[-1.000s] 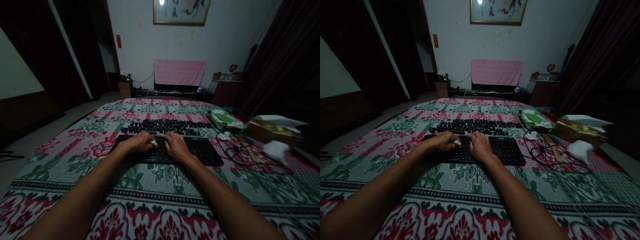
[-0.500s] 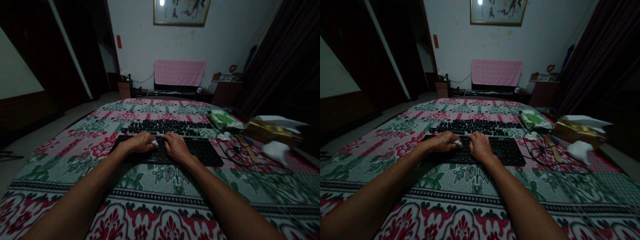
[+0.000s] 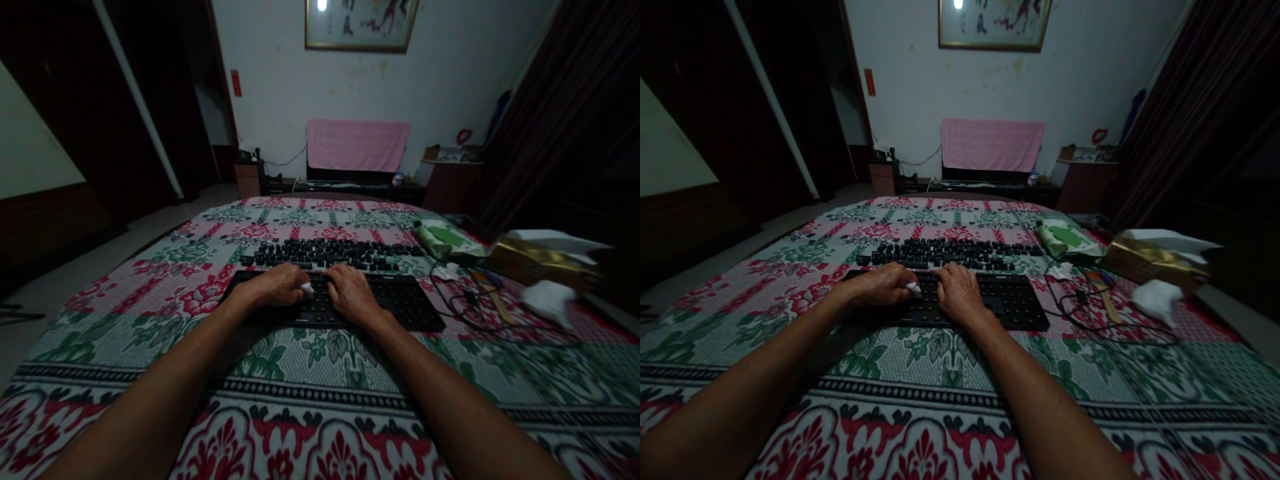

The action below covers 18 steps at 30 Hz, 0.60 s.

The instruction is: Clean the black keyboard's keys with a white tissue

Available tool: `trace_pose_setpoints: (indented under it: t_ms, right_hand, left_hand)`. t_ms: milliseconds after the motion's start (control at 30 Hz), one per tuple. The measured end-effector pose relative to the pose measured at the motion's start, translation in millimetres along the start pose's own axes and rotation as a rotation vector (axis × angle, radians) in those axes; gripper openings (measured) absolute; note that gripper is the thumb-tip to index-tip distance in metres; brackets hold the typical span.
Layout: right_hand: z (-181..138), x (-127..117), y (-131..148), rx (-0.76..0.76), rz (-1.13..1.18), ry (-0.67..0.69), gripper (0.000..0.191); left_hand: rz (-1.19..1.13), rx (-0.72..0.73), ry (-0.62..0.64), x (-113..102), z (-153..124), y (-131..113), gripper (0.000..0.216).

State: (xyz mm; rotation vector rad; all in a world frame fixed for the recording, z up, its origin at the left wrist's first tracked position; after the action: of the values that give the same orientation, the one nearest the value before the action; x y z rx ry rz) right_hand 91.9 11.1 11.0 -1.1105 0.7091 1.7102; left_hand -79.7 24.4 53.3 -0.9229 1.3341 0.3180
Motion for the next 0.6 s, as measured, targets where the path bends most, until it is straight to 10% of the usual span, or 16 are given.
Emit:
trace_pose_setpoints:
  t_ms: [600]
  right_hand:
    - [-0.6,2.4,-0.8,0.0,0.009,-0.035,0.026]
  left_hand:
    - [0.146,0.021,-0.017,8.7,-0.5,-24.1,0.014]
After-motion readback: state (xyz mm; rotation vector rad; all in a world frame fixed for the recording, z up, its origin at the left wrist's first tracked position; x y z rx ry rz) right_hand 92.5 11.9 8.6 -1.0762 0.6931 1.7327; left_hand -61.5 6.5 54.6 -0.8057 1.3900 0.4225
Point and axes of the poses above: each hand's wrist, its own z-axis towards the middle knuckle, its own x-axis out of the palm, y = z × x, the point moved 2 cm from there along z, towards the middle knuckle, and after that the axes turned 12 degrees about -z, right-handed, at the moved point
